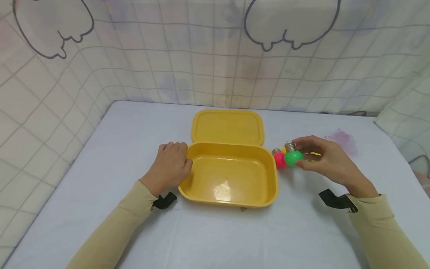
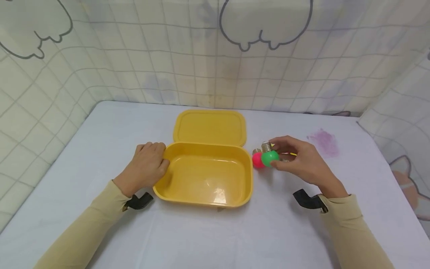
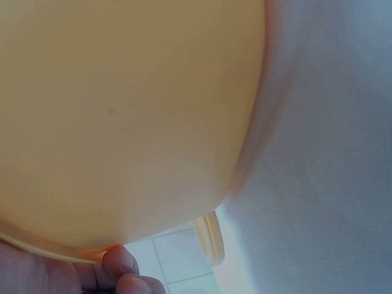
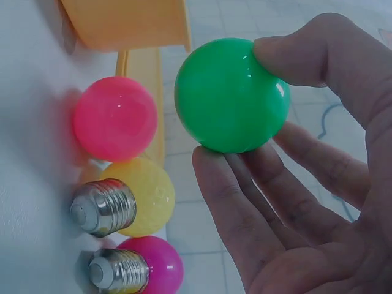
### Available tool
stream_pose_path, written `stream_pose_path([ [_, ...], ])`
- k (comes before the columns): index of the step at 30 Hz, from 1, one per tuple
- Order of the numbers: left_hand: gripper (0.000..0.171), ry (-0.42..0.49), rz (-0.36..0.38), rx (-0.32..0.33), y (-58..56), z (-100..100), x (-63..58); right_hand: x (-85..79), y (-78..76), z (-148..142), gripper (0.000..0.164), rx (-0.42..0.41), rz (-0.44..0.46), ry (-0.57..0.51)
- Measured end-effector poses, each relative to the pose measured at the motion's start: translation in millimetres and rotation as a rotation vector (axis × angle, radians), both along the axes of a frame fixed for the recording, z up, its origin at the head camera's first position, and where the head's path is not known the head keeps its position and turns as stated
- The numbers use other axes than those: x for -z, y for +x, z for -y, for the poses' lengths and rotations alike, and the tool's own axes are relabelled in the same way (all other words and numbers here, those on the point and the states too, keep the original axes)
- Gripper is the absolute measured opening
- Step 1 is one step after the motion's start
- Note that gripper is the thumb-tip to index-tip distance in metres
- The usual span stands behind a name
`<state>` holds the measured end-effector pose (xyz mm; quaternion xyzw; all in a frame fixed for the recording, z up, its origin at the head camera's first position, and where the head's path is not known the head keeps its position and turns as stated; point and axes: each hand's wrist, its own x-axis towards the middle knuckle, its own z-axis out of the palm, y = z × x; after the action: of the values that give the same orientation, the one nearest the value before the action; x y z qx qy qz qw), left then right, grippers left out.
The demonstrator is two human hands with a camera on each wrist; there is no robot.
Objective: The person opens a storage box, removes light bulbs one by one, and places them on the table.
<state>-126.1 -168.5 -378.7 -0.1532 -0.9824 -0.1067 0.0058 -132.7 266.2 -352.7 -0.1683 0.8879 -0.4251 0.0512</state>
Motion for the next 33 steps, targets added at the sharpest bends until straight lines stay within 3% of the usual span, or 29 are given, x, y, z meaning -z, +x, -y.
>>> stream_pose_path([
  [6, 0.016, -0.007, 0.009, 0.000, -0.6, -0.4, -0.3, 2.8, 2.1, -6.7, 0.048, 0.012, 0.021, 0.005],
  [18, 0.016, -0.014, 0.004, -0.002, -0.8, -0.4, -0.9, 16.4, 8.4, -25.8, 0.054, 0.033, 0.072, 0.129],
  [33, 0.017, -0.011, -0.001, -0.001, -0.9, -0.6, -0.7, 32.3, 14.3, -25.8, 0.056, -0.022, 0.096, 0.168],
])
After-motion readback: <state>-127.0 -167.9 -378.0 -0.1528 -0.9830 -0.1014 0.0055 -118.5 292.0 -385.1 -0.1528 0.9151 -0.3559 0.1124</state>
